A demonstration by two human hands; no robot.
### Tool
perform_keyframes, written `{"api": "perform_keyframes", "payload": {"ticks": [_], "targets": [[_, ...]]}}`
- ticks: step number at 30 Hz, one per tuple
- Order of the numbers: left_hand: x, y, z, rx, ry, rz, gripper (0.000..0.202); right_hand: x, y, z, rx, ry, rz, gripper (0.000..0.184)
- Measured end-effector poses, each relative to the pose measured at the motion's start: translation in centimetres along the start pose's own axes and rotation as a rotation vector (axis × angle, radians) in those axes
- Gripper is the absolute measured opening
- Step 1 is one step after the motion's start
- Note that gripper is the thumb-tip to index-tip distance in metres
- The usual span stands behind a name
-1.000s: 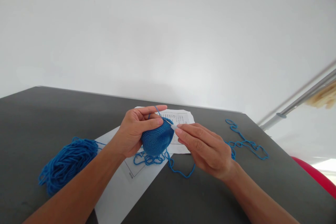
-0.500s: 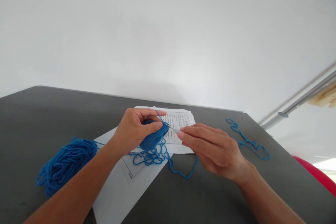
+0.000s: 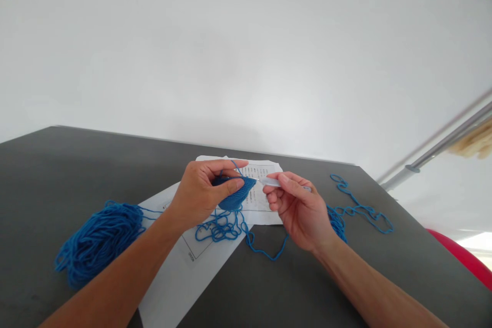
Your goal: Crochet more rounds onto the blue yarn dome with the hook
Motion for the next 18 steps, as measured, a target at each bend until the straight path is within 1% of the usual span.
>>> {"api": "perform_keyframes", "payload": {"ticks": [2,4,7,9,13,15,18], "targets": [[0.6,0.1,-0.3,-0.020,0.003,-0.051,0.053,0.5,-0.4,-0.2,-0.039,0.003,-0.002,0.021],[0.9,0.2,-0.5,-0.034,-0.005,-0.065,0.065,0.9,0.2,-0.6,-0.171,0.002,-0.099,0.017],[0.9,-0.1,-0.8,-0.028,-0.037,-0.027,0.072,1.3,1.5,-1.6,-0.376,-0.009,-0.277,0.014],[0.7,-0.5,-0.9,-0.018,-0.062,0.007,0.072,1.6,1.9,-2.0,-0.447,0.001,-0.339,0.016],[0.4,-1.5,-1.1,0.010,-0.146,0.104,0.066,2.5,1.7,-2.6,-0.518,0.053,-0.381,0.019],[0.3,-2.1,-1.3,0.046,-0.192,0.152,0.061,2.7,1.5,-2.7,-0.526,0.052,-0.380,0.019],[0.2,-2.7,-1.6,0.106,-0.243,0.185,0.056,2.7,0.9,-2.9,-0.490,0.033,-0.351,0.018]]}}
Point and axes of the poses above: each hand's wrist, its own z-axis towards the middle knuckle, its own x-axis out of the palm, y = z × x, the point moved 9 cm from there along z, towards the middle knuckle, and after that the axes turned 7 degrees about -y, right-handed, at the moved point
